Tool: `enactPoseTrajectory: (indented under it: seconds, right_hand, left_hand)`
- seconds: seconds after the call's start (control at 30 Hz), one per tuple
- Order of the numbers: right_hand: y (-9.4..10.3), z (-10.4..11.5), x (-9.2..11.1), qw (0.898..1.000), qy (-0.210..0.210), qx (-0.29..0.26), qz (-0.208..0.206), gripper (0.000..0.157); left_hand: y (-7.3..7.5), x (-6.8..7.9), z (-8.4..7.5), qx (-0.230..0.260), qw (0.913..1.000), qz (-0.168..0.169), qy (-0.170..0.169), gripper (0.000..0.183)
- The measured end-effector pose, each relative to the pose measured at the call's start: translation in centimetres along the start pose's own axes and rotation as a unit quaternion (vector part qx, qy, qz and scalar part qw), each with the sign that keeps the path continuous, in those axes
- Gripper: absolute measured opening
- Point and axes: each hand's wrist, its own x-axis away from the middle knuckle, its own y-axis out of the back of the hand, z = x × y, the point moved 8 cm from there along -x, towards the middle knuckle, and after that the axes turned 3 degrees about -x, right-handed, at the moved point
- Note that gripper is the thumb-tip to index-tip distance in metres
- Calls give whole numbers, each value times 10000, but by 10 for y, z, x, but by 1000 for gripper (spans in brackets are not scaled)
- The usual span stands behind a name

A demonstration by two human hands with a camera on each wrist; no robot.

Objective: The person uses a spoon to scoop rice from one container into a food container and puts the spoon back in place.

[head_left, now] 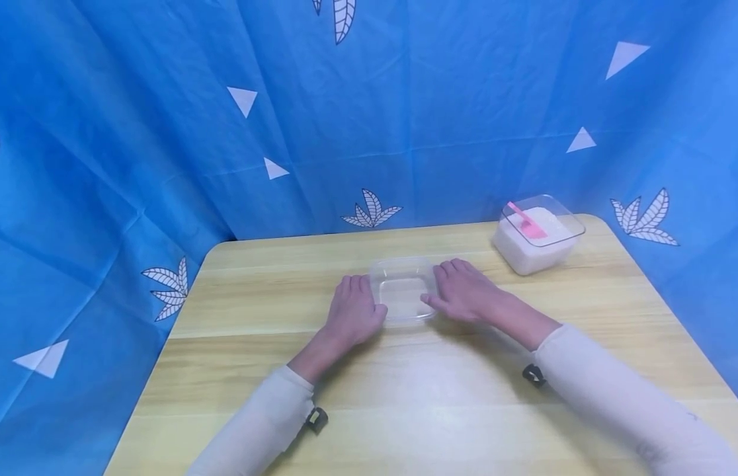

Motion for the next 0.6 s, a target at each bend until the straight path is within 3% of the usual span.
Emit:
enactPoseTrajectory:
  seconds: [0.17,0.27,0.47,0.6]
  right_hand:
    - [8,-3,0,9994,195,156,-222,79]
    - [15,-7,0,9991,167,-15,-389,70]
    - [31,-26,-2,9926,-408,-934,-662,67]
    - [41,-37,-3,9857,-699,-1241,-899,66]
  left_hand:
    - [0,1,0,16,10000,-38,28,52]
    - [0,1,0,11,10000,-12,45,52]
    - [3,2,0,-5,10000,-27,58,51]
    - [3,2,0,-35,10000,-9,61,50]
